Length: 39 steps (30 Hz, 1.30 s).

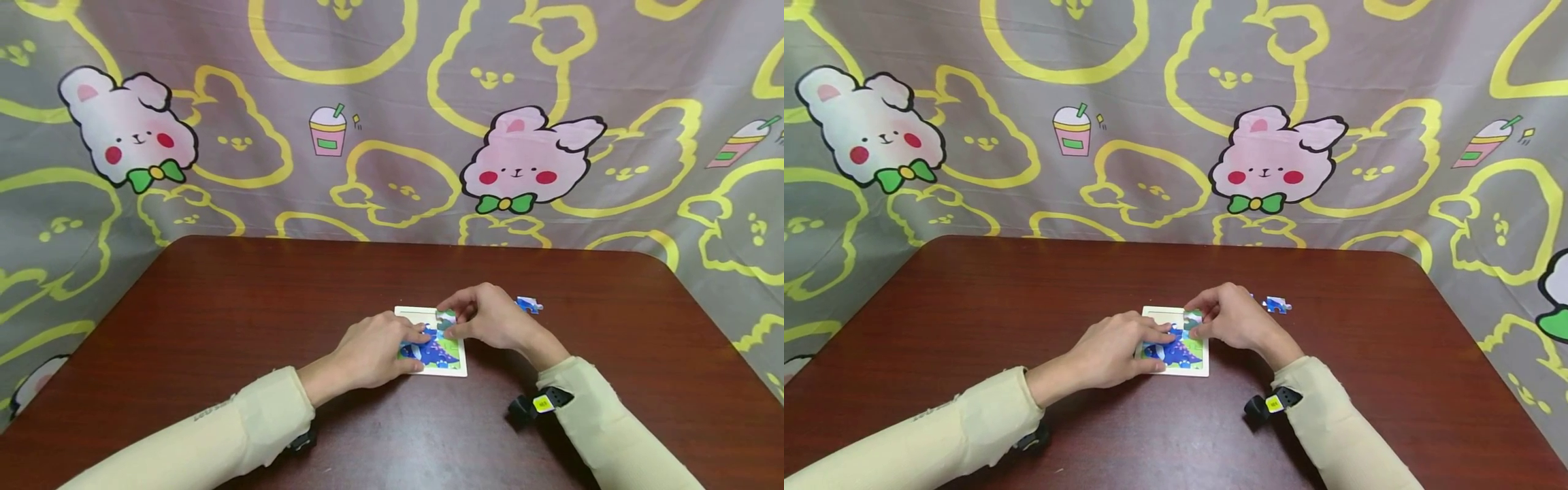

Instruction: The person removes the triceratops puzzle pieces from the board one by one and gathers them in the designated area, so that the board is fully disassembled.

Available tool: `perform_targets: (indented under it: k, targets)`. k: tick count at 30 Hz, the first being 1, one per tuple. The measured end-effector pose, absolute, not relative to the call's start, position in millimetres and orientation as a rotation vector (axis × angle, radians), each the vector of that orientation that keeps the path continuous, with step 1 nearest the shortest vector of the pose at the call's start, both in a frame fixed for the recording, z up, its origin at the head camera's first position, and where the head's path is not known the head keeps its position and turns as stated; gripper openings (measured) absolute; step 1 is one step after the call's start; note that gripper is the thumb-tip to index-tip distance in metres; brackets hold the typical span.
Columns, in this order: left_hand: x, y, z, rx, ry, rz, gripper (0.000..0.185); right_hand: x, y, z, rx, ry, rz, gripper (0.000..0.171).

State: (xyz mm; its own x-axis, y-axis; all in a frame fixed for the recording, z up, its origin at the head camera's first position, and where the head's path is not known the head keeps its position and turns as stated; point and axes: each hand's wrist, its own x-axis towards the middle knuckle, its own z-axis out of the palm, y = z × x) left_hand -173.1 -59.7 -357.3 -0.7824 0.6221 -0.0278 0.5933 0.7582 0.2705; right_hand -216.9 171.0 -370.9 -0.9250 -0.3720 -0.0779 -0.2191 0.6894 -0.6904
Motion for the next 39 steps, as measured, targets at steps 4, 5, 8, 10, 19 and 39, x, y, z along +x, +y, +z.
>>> perform_targets:
  k: [4, 5, 8, 10, 19, 39]
  targets:
    - [-173, -58, -357, 0.990, 2.840, 0.369, 0.045, -217, 173, -371, -0.479, 2.673, -1.069, 0.035]
    - [-173, -58, -357, 0.990, 2.842, 0.367, 0.045, -217, 173, -371, -0.481, 2.670, -1.070, 0.036]
    - [-172, -58, -357, 0.987, 2.848, 0.362, 0.045, -217, 173, -370, -0.490, 2.668, -1.069, 0.037]
    - [-172, -59, -357, 0.984, 2.850, 0.361, 0.045, -217, 172, -370, -0.492, 2.669, -1.066, 0.037]
    - [-174, -58, -357, 0.985, 2.843, 0.347, 0.046, -217, 176, -369, -0.525, 2.698, -1.044, 0.037]
    - [-172, -58, -356, 0.964, 2.841, 0.333, 0.046, -214, 194, -358, -0.610, 2.824, -1.064, 0.040]
